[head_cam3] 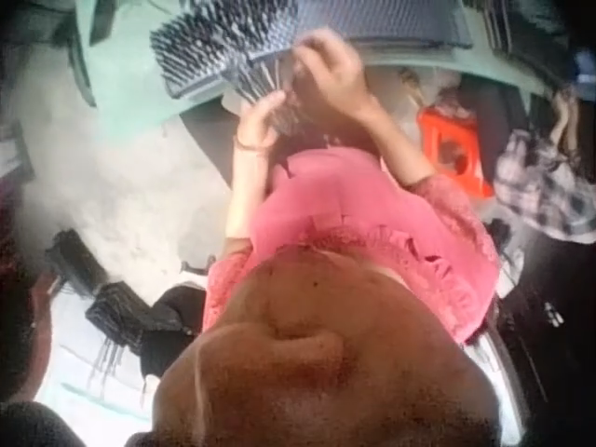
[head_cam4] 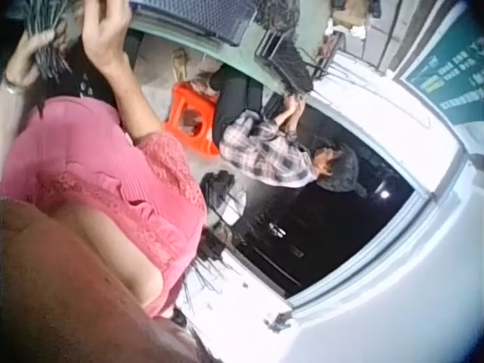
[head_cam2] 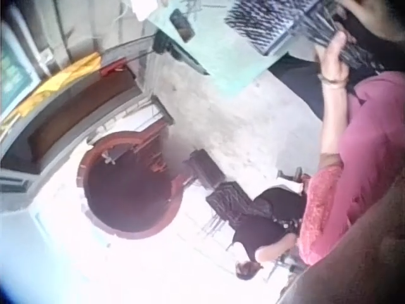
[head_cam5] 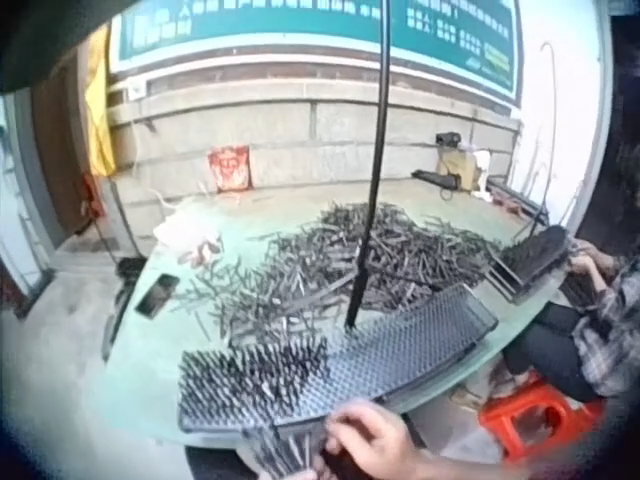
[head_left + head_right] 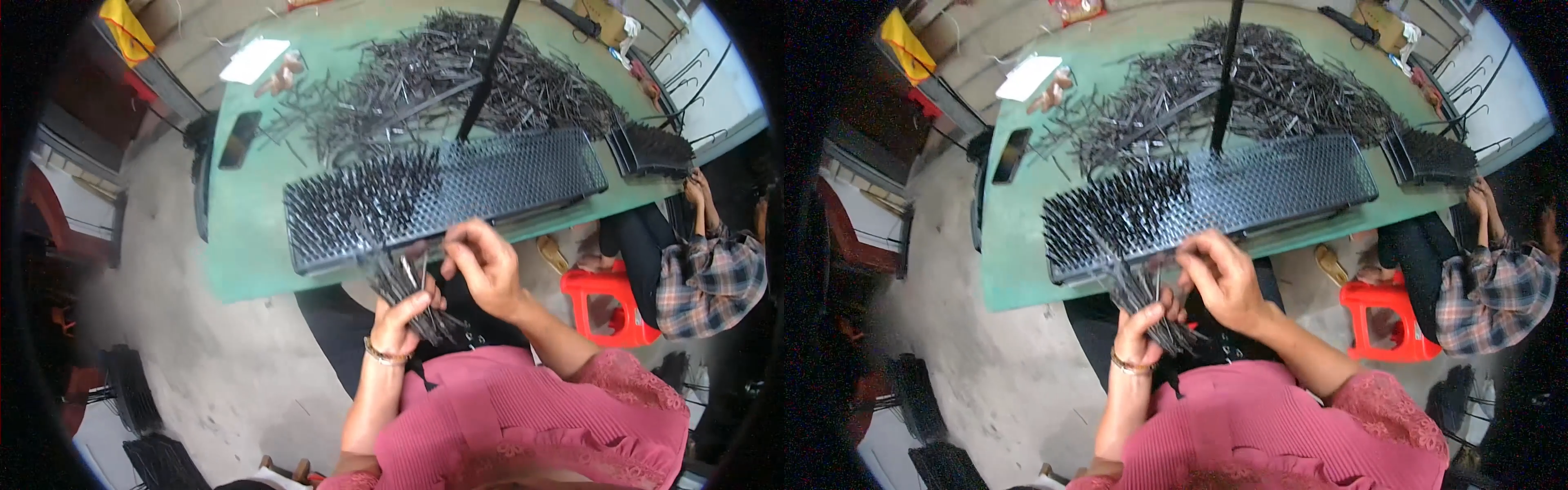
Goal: Manually insert long metal pins into the holes of a perforated grid plate.
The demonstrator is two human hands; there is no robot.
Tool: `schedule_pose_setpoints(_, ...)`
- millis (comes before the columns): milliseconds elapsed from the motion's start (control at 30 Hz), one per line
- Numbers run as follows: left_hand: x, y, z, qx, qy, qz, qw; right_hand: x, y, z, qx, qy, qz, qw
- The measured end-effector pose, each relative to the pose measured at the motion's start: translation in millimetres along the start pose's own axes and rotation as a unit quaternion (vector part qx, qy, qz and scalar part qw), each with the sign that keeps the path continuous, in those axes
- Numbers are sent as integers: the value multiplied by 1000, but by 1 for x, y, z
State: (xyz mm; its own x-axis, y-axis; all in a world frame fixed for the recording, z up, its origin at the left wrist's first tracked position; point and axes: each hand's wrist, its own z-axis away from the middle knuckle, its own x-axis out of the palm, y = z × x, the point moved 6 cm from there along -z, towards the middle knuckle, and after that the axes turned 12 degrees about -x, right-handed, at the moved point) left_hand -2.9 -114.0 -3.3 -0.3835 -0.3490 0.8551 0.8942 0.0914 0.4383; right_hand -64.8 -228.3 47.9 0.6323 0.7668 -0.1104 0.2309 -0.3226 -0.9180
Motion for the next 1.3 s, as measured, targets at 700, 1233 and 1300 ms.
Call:
schedule_pose_setpoints(700, -18, 4, 22, 7, -9, 89, 996, -8, -113, -320, -440, 115, 294, 841)
schedule_pose_setpoints(1233, 33, 18, 11, 51, -74, 121, 989, 15, 4, 1, 121, -105, -375, 913)
schedule_pose_setpoints(1300, 38, 9, 7, 35, -54, 86, 994, 15, -2, 2, 141, -72, -430, 889)
